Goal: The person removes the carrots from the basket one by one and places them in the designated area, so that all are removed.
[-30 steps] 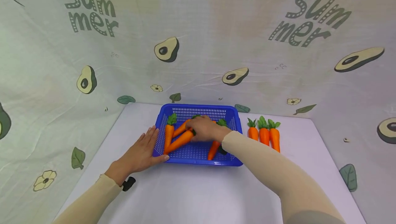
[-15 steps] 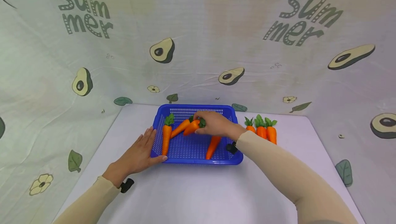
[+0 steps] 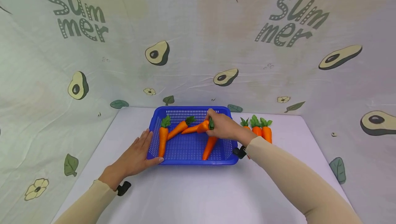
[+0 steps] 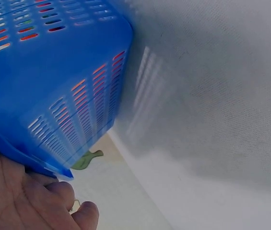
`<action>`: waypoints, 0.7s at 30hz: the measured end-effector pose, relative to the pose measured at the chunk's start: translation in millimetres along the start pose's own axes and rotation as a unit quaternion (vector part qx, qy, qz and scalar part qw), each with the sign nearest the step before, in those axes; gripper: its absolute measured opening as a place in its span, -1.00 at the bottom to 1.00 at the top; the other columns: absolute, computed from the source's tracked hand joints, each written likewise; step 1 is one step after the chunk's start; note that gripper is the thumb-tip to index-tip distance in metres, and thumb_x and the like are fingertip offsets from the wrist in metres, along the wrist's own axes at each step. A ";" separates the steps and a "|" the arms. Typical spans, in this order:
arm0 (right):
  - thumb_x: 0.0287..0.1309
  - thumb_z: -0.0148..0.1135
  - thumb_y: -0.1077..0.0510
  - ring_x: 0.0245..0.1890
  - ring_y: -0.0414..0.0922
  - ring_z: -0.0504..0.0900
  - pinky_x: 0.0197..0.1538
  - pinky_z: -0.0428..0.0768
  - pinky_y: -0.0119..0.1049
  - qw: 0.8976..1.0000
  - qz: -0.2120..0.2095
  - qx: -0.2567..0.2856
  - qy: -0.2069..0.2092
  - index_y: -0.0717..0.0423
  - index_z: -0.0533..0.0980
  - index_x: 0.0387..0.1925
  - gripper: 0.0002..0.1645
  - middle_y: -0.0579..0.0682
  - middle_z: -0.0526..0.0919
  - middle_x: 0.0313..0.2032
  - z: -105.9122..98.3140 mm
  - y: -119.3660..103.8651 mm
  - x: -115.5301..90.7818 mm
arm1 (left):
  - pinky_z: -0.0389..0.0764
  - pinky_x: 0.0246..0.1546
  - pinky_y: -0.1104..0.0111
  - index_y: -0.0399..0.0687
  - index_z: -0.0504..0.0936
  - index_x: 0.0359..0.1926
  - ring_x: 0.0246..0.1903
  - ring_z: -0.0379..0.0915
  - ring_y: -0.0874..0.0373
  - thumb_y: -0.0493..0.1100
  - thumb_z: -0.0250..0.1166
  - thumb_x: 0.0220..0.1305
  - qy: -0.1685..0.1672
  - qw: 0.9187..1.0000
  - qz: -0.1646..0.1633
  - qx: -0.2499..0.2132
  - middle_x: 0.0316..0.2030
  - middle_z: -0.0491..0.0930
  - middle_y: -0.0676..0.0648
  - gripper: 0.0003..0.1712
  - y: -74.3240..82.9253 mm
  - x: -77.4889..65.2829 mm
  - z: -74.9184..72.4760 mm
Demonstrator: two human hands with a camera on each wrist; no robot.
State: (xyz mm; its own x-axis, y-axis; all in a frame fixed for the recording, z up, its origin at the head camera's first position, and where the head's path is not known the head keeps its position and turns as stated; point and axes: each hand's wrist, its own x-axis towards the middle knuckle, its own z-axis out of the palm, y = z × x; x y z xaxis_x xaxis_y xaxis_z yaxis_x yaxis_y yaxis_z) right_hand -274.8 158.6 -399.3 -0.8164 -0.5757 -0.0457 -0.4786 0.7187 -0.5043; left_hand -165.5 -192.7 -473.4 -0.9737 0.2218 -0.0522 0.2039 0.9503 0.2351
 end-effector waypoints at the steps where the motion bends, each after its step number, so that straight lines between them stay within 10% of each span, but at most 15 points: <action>1: 0.05 0.41 0.01 -0.40 -0.14 0.59 -0.31 0.61 -0.28 1.000 0.007 0.007 -0.006 -0.07 0.31 0.00 -0.45 -0.04 0.64 -0.23 0.7 1.3 -1.4 | -0.06 0.50 -0.03 -0.12 -0.23 0.55 0.55 -0.29 -0.07 0.77 -0.16 -0.04 0.000 1.000 -0.001 0.000 0.56 -0.28 -0.16 0.43 -0.4 -0.3 0.4; 21: 0.01 0.37 0.20 -0.49 -0.09 0.56 -0.41 0.62 -0.29 0.989 0.005 0.128 0.069 -0.04 0.24 -0.03 -0.44 0.06 0.61 -0.25 1.9 11.7 -20.7 | -0.05 0.50 -0.03 -0.11 -0.26 0.55 0.54 -0.25 -0.09 0.76 -0.12 -0.03 0.006 1.000 0.005 -0.019 0.56 -0.30 -0.15 0.42 -0.1 -1.9 -0.6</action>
State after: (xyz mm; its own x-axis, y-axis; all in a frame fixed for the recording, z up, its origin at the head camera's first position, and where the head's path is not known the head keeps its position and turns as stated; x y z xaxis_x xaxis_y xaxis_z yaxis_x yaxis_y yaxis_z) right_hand -262.9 178.2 -406.0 -0.8655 -0.4978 0.0564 -0.3863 0.5915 -0.7077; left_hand -163.7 -193.4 -472.7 -0.9725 0.2295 -0.0384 0.2108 0.9388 0.2724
